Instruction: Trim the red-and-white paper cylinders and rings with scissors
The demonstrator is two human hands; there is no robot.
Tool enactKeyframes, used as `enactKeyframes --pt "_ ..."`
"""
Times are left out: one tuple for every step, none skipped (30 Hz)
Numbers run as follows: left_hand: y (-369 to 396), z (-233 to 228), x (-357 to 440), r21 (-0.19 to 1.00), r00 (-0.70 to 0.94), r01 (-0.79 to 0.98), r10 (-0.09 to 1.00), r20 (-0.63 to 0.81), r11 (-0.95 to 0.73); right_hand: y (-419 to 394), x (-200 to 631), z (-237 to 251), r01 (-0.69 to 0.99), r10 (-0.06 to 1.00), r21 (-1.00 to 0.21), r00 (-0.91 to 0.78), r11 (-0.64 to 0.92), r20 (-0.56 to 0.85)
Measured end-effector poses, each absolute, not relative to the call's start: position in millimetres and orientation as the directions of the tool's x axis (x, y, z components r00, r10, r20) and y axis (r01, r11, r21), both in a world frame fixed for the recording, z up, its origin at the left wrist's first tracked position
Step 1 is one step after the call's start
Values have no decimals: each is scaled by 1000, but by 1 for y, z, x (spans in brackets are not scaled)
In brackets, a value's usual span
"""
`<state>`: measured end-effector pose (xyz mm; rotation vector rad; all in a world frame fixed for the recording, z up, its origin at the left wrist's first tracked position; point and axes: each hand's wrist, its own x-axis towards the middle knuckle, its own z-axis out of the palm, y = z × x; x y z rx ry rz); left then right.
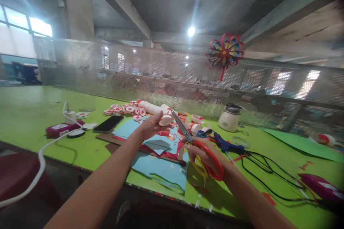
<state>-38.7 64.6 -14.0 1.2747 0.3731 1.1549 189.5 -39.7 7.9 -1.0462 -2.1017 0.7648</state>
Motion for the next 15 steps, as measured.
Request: enactKeyframes --pt "63 -13 -38 873 428 -466 828 363 -141 -38 189 7 474 843 -713 -428 516 325" --pt "62 -12 -38 869 421 -472 828 370 -149 -37 189 6 499 849 -695 -400 517 345" --pt "61 -11 -37 865 415 -477 828 377 -154 -35 189 5 522 854 -680 -382 515 354" --pt "59 -10 -37 862 411 -483 828 382 -158 -34 188 4 539 856 -669 -377 512 353" --pt "58 -8 -36 859 407 -487 829 384 -158 -32 188 3 546 856 -662 -383 514 348" --pt "57 -7 -35 856 403 -492 831 383 -156 -31 188 2 544 851 -659 -399 520 342" --pt "56 -7 -34 855 399 -497 835 380 -151 -30 188 0 536 843 -658 -420 529 336" --pt "55 -6 -33 854 396 -500 840 371 -142 -29 187 -2 529 838 -659 -435 534 330" --pt "54 -5 -31 857 399 -500 846 355 -125 -28 187 -5 528 836 -660 -444 535 322" --pt "53 -4 -30 862 405 -496 851 334 -102 -27 187 -7 528 839 -665 -444 528 314" --pt "51 -3 -28 868 415 -491 855 312 -78 -25 187 -10 533 849 -674 -432 512 304" --pt "50 -2 -27 873 426 -484 857 291 -56 -23 187 -13 538 858 -682 -423 496 290" --pt "48 -1 -26 877 432 -479 859 274 -39 -22 188 -16 539 864 -688 -416 486 284" --pt "46 0 -25 878 434 -477 861 264 -29 -20 188 -17 540 869 -694 -408 477 279" --pt "45 1 -25 876 432 -481 863 261 -25 -20 188 -18 539 873 -699 -404 470 275"
